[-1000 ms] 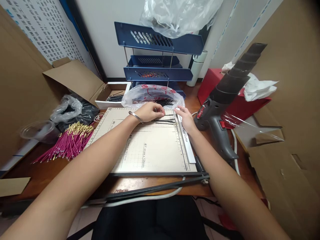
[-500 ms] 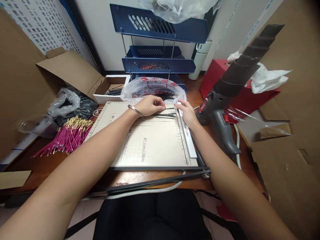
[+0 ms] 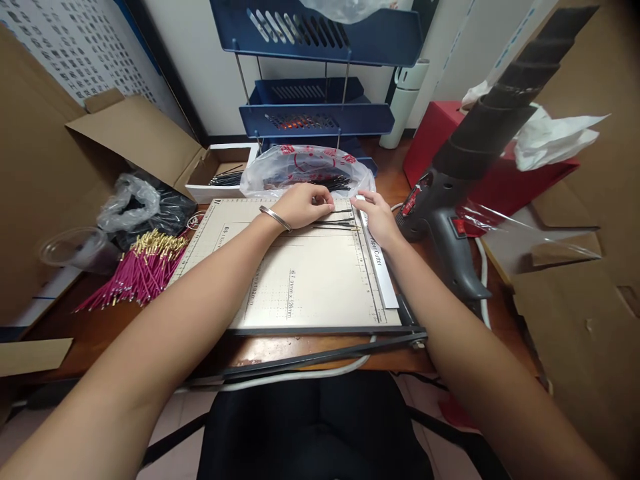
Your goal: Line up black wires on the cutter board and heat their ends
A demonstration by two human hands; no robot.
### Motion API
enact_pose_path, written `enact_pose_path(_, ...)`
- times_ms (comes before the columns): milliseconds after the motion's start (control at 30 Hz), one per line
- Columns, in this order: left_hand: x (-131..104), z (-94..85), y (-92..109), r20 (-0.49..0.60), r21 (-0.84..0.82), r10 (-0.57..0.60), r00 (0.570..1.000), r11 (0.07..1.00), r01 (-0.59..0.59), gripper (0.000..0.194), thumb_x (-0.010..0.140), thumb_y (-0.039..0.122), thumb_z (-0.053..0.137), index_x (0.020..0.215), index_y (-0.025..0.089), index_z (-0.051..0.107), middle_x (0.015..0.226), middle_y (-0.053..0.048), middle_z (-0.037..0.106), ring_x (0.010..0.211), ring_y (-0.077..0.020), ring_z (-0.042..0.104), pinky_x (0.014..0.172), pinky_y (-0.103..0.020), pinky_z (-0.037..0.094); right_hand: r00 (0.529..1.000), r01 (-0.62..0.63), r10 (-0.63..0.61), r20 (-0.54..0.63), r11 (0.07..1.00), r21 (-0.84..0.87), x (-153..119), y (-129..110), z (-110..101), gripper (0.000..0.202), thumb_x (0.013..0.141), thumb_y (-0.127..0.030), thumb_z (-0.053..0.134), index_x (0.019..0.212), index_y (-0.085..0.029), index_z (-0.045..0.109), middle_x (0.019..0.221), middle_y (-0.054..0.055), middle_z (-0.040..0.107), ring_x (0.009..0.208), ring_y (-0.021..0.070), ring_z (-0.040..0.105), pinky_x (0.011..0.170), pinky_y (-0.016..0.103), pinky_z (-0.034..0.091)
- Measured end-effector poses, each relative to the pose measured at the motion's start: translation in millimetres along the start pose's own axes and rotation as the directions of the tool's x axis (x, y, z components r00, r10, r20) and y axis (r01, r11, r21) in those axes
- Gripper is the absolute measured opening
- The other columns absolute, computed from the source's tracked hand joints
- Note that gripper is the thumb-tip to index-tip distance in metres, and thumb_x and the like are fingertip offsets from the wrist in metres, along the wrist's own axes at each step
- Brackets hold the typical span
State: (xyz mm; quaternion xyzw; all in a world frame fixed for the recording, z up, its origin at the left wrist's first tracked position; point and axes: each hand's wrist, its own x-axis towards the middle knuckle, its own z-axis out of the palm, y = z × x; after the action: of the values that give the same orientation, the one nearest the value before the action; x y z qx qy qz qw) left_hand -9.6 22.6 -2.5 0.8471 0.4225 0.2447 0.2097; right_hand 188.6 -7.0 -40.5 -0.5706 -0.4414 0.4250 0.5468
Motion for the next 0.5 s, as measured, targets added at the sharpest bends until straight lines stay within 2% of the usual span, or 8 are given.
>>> enact_pose_path(167, 1, 3.9, 4, -0.013, 0.053, -0.004, 1.000, 0.999, 0.004, 0.021, 0.089, 0.032, 0.066, 0.092, 0.016, 0.079, 0.079, -0.003, 0.074, 0.070, -0.0156, 0.059, 0.069, -0.029, 0.041, 1.000, -0.018, 0.019, -0.024, 0.999, 0.038, -2, -2, 1, 0.041, 0.074, -0.033, 0.078, 0.112, -0.018, 0.073, 0.137, 0.010, 0.071, 0.139, 0.0300, 0.059, 0.126, 0.047, 0.040)
enact_pose_path(367, 0, 1.4, -2, -0.009, 0.081, 0.038, 0.999, 0.996, -0.037, 0.020, 0.090, 0.031, 0.065, 0.091, 0.016, 0.077, 0.082, -0.005, 0.076, 0.076, -0.0186, 0.064, 0.077, -0.031, 0.047, 1.000, 0.025, -0.025, -0.003, 0.999, 0.040, 3, 5, -2, 0.039, 0.069, -0.029, 0.075, 0.106, -0.018, 0.077, 0.132, 0.009, 0.074, 0.140, 0.0308, 0.058, 0.125, 0.047, 0.041)
enact_pose_path(433, 5, -5.8, 3, -0.068, 0.141, 0.115, 0.991, 0.984, -0.104, 0.018, 0.090, 0.030, 0.065, 0.088, 0.017, 0.077, 0.086, -0.007, 0.076, 0.085, -0.0212, 0.067, 0.085, -0.034, 0.050, 1.000, 0.029, -0.028, -0.010, 0.998, 0.052, 4, 6, -2, 0.039, 0.067, -0.026, 0.073, 0.105, -0.019, 0.078, 0.130, 0.007, 0.076, 0.138, 0.0299, 0.059, 0.124, 0.046, 0.041)
enact_pose_path(500, 10, -19.9, 18, -0.204, 0.126, 0.174, 0.963, 0.981, -0.150, 0.017, 0.091, 0.031, 0.065, 0.087, 0.017, 0.075, 0.090, -0.007, 0.077, 0.091, -0.0226, 0.069, 0.090, -0.037, 0.052, 1.000, 0.024, -0.023, -0.016, 0.997, 0.069, 5, 7, -2, 0.039, 0.066, -0.025, 0.071, 0.103, -0.021, 0.078, 0.128, 0.006, 0.077, 0.139, 0.0295, 0.058, 0.124, 0.046, 0.041)
